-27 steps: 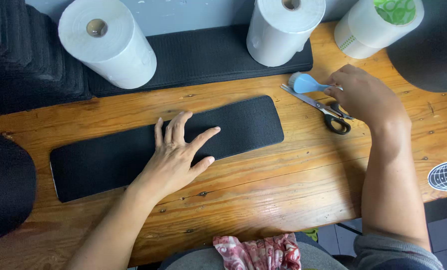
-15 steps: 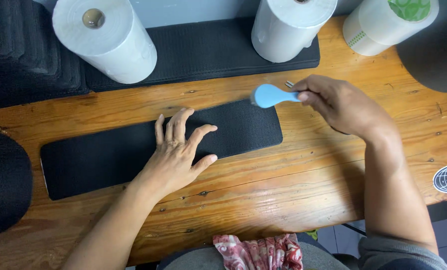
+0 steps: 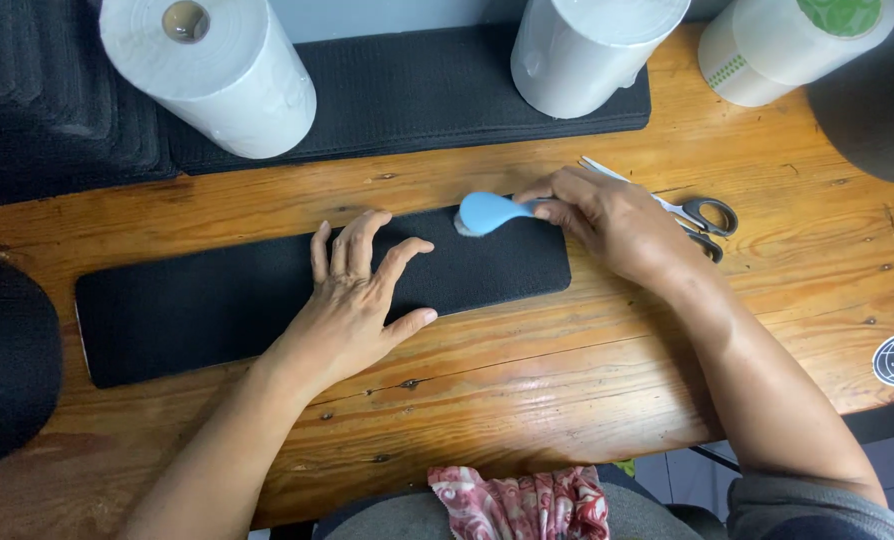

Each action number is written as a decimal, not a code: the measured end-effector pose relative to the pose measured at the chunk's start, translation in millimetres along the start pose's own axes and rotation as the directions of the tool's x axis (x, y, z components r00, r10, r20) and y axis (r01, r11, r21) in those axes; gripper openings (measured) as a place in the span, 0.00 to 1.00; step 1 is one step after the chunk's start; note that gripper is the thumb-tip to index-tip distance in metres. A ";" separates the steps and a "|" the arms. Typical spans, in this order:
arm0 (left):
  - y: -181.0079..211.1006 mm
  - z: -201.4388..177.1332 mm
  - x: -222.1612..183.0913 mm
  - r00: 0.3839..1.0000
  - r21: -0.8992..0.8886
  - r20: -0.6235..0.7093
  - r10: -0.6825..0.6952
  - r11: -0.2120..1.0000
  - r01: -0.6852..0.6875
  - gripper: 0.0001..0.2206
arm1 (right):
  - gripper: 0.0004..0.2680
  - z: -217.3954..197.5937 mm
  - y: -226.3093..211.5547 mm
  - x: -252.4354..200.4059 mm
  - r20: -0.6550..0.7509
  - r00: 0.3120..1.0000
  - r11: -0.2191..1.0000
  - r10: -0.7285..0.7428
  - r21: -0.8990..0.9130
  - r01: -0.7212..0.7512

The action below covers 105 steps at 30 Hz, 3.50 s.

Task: Spreading adhesive onto a black material strip using a blue spatula

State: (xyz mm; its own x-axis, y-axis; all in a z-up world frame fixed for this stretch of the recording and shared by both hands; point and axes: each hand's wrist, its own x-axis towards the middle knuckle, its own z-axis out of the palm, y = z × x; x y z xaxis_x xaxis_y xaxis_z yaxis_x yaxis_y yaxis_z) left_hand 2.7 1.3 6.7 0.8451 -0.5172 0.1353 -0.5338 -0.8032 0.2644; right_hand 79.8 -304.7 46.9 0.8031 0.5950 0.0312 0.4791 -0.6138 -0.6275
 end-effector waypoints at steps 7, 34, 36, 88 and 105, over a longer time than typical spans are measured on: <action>-1.0 0.3 0.7 1.000 0.008 0.019 -0.015 1.000 0.015 0.34 | 0.10 17.6 -22.7 -0.7 0.186 0.969 0.982 -0.164 0.129 0.141; -1.8 1.2 0.4 0.999 0.017 0.045 0.001 1.000 -0.001 0.32 | 0.06 -19.5 15.9 -2.8 0.020 0.994 0.995 0.104 0.001 -0.104; -2.3 2.1 0.1 0.999 0.025 0.039 0.002 1.000 -0.003 0.33 | 0.07 -5.6 -1.0 0.5 0.220 0.971 0.992 -0.088 0.110 0.065; 12.3 9.6 5.8 0.999 0.099 -0.010 0.054 0.994 -0.053 0.30 | 0.22 -62.5 44.4 -32.3 0.161 0.964 0.729 -0.213 0.683 0.047; 18.4 12.4 6.6 0.999 0.134 -0.027 0.032 0.991 -0.028 0.30 | 0.13 8.1 67.8 -1.4 -0.130 0.885 0.599 0.446 0.778 -0.188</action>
State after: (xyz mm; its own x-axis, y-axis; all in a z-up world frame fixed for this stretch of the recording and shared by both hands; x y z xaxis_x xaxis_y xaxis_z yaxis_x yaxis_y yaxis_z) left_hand -1.8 -20.5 0.6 0.8281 -0.5344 0.1693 -0.5563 -0.8207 0.1301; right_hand 108.3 -342.9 -2.0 0.9710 0.1851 -0.1513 -0.1393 -0.0759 -0.9873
